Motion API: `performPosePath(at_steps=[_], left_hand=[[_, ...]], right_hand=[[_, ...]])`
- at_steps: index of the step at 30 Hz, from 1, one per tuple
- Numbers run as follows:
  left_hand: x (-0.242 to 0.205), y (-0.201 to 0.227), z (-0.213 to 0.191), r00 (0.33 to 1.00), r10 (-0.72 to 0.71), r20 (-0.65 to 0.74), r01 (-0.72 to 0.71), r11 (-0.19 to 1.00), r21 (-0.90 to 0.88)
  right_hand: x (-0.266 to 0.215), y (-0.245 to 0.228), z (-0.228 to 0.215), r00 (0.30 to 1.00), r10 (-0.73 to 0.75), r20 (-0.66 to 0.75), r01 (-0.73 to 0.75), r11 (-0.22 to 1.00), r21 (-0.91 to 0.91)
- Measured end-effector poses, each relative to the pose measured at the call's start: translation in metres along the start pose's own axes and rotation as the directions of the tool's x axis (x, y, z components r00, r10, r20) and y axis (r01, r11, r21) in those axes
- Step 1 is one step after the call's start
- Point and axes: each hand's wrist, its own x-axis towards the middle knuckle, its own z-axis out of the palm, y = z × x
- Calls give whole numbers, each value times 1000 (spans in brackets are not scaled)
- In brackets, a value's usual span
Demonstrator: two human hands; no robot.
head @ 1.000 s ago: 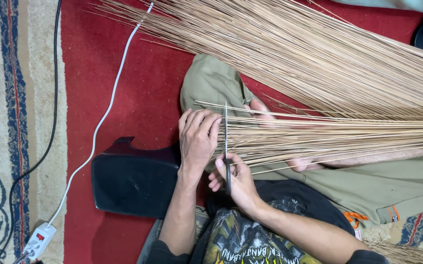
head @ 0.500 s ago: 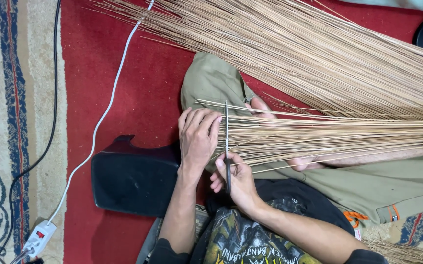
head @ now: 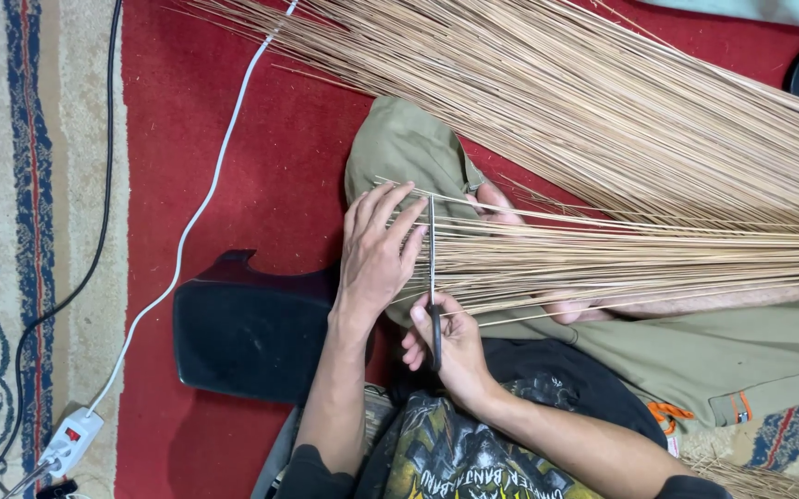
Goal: Trimming the ends of a large bundle of thin wooden sticks using scissors to make them even.
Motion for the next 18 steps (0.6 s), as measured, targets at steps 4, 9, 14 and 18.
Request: performPosePath(at_steps=[4,9,14,18], left_hand=[[1,-2,-2,1000,-14,19,14,1000,-17],[1,-4,-5,998,-52,39,52,999,11],[-3,-12,9,998,17,-66,-15,999,39],[2,-1,5,992,43,-115,-39,998,39]], right_hand=[[-1,0,-1,1000,-21,20,21,1000,-1],[2,3,-2,999,-43,24,43,999,8],[14,17,-4,991,-133,-16,132,991,-18],[16,15,-4,992,-125,-15,125,992,-12]])
